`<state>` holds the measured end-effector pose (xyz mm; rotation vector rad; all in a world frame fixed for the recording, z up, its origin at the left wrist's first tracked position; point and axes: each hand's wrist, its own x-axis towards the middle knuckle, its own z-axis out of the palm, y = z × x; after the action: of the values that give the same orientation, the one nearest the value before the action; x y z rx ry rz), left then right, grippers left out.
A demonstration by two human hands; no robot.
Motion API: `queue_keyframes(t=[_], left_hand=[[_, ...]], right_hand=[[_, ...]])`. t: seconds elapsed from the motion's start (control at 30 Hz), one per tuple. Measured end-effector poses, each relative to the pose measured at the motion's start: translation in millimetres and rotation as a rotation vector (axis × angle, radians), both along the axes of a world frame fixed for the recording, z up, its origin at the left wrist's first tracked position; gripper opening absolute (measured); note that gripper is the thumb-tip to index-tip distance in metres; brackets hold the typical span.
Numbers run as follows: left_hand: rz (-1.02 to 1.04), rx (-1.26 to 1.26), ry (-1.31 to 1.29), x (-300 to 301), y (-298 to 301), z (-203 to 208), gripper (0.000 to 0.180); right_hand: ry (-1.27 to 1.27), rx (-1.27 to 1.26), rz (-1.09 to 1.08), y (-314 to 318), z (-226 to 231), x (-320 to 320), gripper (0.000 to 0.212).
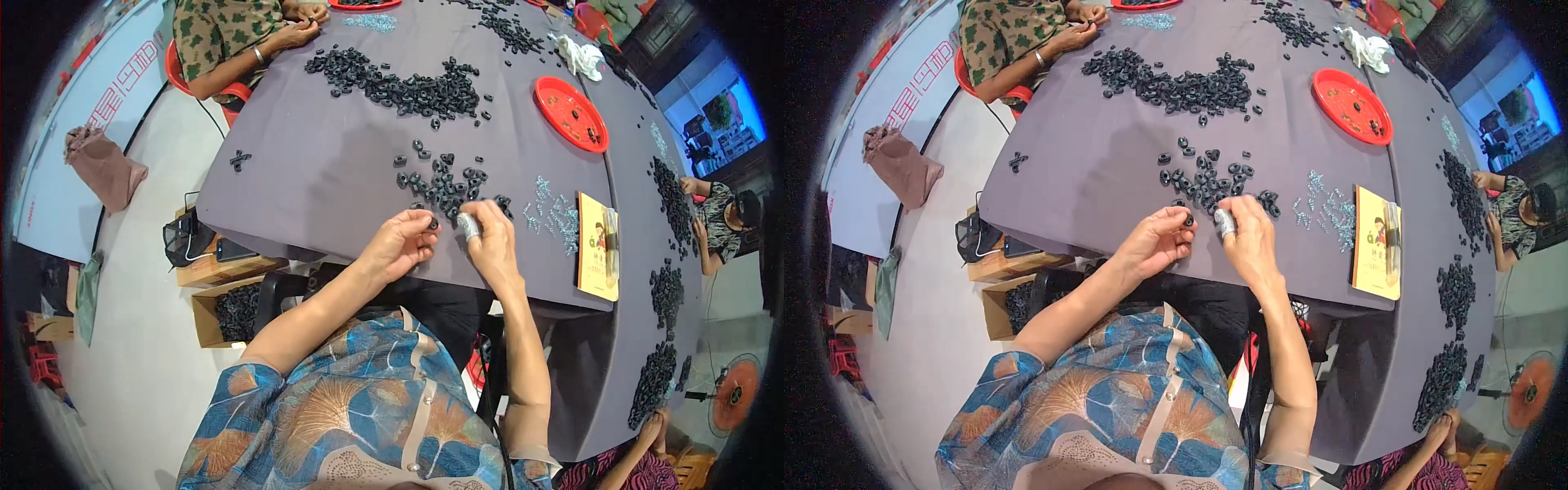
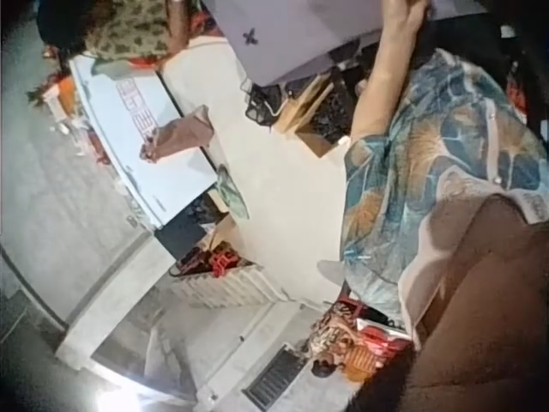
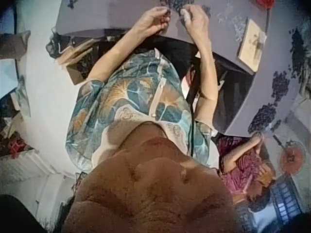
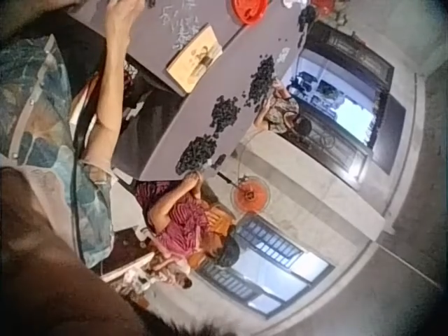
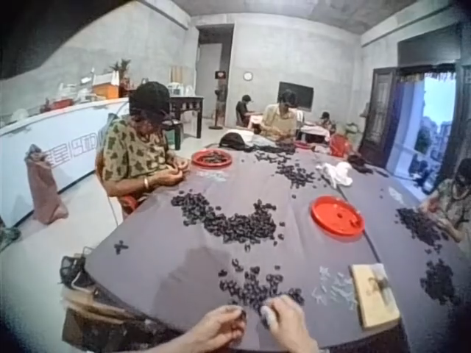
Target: Manually assembling small black plastic components at a workbench with other workers.
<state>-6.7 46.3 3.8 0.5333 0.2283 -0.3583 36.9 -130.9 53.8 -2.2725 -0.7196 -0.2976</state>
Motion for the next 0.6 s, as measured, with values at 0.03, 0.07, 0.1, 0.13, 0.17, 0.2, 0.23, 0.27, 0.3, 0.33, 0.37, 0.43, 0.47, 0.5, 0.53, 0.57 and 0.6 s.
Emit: queue_keyframes(t=[0.03, 0.07, 0.1, 0.13, 0.17, 0.2, 0.23, 0.27, 0.3, 0.33, 0.37, 0.43, 0.47, 0.5, 0.53, 0.57, 0.6], left_hand=[[-0.008, 0.005, -0.009, 0, -1, 0, 0.013], [-0.009, 0.008, -0.014, -1, -2, 2, 0.013], [-0.006, 0.008, -0.015, -2, -1, 1, 0.013], [-0.005, 0.004, -0.027, -2, -1, -1, 0.013], [-0.007, 0.001, -0.040, -2, -1, -1, 0.012], [-0.008, 0.000, -0.041, -2, -1, 0, 0.012], [-0.009, -0.007, -0.039, -3, -2, 1, 0.012], [-0.006, -0.013, -0.036, -3, -2, 1, 0.011], [-0.005, -0.013, -0.037, -3, -2, 2, 0.011], [-0.009, -0.017, -0.039, -2, -2, 2, 0.011], [-0.008, -0.023, -0.040, -4, -2, 2, 0.011], [-0.004, -0.023, -0.052, -3, 0, 0, 0.011], [-0.009, -0.023, -0.066, -2, 1, 0, 0.011], [-0.012, -0.025, -0.067, -2, 1, 0, 0.011], [-0.010, -0.022, -0.067, -3, 0, 1, 0.010], [-0.006, -0.018, -0.069, -3, 0, 1, 0.010], [-0.005, -0.018, -0.072, -2, 0, 1, 0.010]], right_hand=[[-0.054, -0.034, 0.008, 2, -3, 7, 0.028], [-0.055, -0.035, 0.011, 6, -4, 12, 0.028], [-0.141, -0.057, -0.005, 12, -5, 17, 0.031], [-0.227, -0.080, -0.020, 17, -6, 22, 0.034], [-0.262, -0.149, -0.018, 20, -10, 28, 0.040], [-0.298, -0.191, 0.004, 22, -13, 33, 0.041], [-0.335, -0.233, 0.025, 23, -17, 36, 0.041], [-0.295, -0.234, 0.062, 26, -20, 38, 0.039], [-0.257, -0.232, 0.099, 28, -22, 38, 0.039], [-0.219, -0.230, 0.135, 29, -25, 39, 0.038], [-0.192, -0.233, 0.161, 30, -28, 37, 0.040], [-0.163, -0.211, 0.202, 32, -31, 36, 0.041], [-0.135, -0.190, 0.233, 32, -30, 34, 0.043], [-0.130, -0.155, 0.248, 32, -28, 33, 0.043], [-0.130, -0.157, 0.246, 30, -27, 33, 0.043], [-0.092, -0.116, 0.254, 28, -26, 35, 0.043], [-0.053, -0.075, 0.262, 27, -25, 36, 0.042]])
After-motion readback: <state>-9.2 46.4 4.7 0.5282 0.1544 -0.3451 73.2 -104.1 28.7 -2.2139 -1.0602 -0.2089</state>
